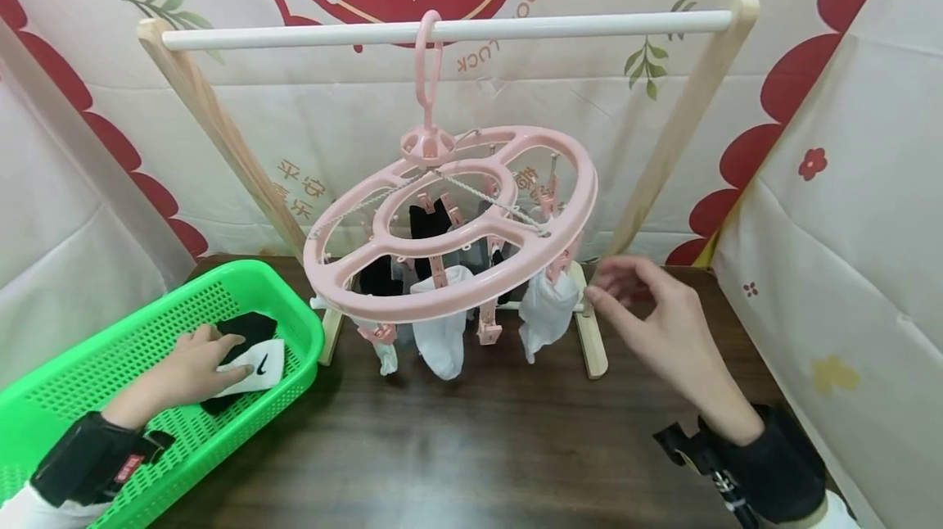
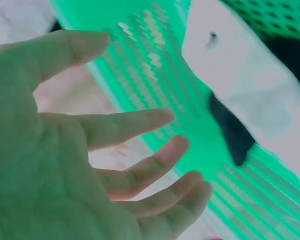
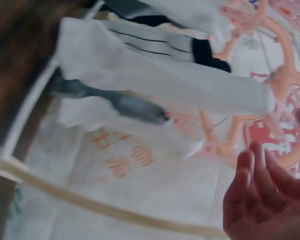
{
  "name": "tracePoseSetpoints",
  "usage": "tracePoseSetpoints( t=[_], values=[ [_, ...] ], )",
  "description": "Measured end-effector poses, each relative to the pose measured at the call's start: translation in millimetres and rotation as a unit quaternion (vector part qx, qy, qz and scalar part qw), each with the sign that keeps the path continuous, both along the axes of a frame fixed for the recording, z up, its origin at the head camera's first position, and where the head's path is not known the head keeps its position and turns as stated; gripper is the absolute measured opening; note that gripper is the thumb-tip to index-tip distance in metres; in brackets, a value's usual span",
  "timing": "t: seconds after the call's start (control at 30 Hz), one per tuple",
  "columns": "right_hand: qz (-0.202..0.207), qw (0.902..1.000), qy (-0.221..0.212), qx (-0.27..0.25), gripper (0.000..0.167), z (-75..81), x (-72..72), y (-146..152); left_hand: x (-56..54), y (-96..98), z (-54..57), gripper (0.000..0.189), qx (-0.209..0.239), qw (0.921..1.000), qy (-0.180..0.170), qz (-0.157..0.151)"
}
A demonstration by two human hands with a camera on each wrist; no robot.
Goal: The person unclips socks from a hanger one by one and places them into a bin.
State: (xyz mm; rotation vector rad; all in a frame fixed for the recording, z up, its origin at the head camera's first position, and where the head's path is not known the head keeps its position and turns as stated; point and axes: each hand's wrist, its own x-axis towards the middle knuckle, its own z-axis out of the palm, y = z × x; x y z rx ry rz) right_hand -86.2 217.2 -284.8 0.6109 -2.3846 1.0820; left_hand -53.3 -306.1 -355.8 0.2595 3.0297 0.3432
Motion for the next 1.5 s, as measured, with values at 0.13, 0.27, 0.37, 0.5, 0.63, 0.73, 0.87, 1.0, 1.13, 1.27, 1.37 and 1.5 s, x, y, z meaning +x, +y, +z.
tracePoseSetpoints(
  t=[0.13,0.27,0.37,0.5,0.63,0.73,0.87,1.0,1.13,1.27,1.37,1.5],
  values=[
    [-0.007,0.9999,0.008,-0.002,0.043,14.0,-3.4,-16,7.0,30.0,6.0,0.042,0.000,0.9983,0.042,-0.041],
    [-0.019,0.9993,0.028,0.018,0.044,22.0,-7.4,-33,11.4,64.3,13.7,0.034,0.018,0.9945,0.069,-0.076],
    [-0.016,0.9979,0.060,0.020,0.041,23.9,-10.1,-42,13.1,86.5,16.6,0.028,0.027,0.9882,0.095,-0.117],
    [-0.006,0.9963,0.086,0.010,0.033,24.0,-9.9,-49,16.4,109.6,18.4,0.024,0.039,0.9795,0.094,-0.174],
    [0.011,0.9976,0.069,0.002,0.029,24.5,-6.0,-54,18.6,125.8,20.7,0.026,0.047,0.9774,0.061,-0.197],
    [0.033,0.9990,0.031,0.000,0.030,24.9,-2.5,-59,17.6,135.3,21.3,0.026,0.061,0.9752,0.046,-0.208],
    [0.065,0.9973,-0.031,-0.010,0.030,25.0,0.5,-66,13.0,150.1,20.7,0.021,0.105,0.9636,0.048,-0.241],
    [0.091,0.9927,-0.076,-0.021,0.026,25.4,2.3,-71,5.0,168.6,20.4,0.023,0.169,0.9461,0.031,-0.275],
    [0.127,0.9864,-0.097,-0.039,0.022,26.6,4.8,-75,-6.5,186.2,20.9,0.040,0.246,0.9270,0.018,-0.282],
    [0.172,0.9780,-0.106,-0.053,0.020,26.1,5.9,-78,-18.6,200.2,19.7,0.053,0.301,0.9015,0.054,-0.306],
    [0.197,0.9723,-0.113,-0.057,0.019,25.7,6.9,-79,-25.9,207.9,18.1,0.059,0.314,0.8882,0.075,-0.327],
    [0.216,0.9680,-0.114,-0.058,0.022,25.4,8.8,-82,-30.1,213.9,16.3,0.048,0.315,0.8876,0.069,-0.329]
  ],
)
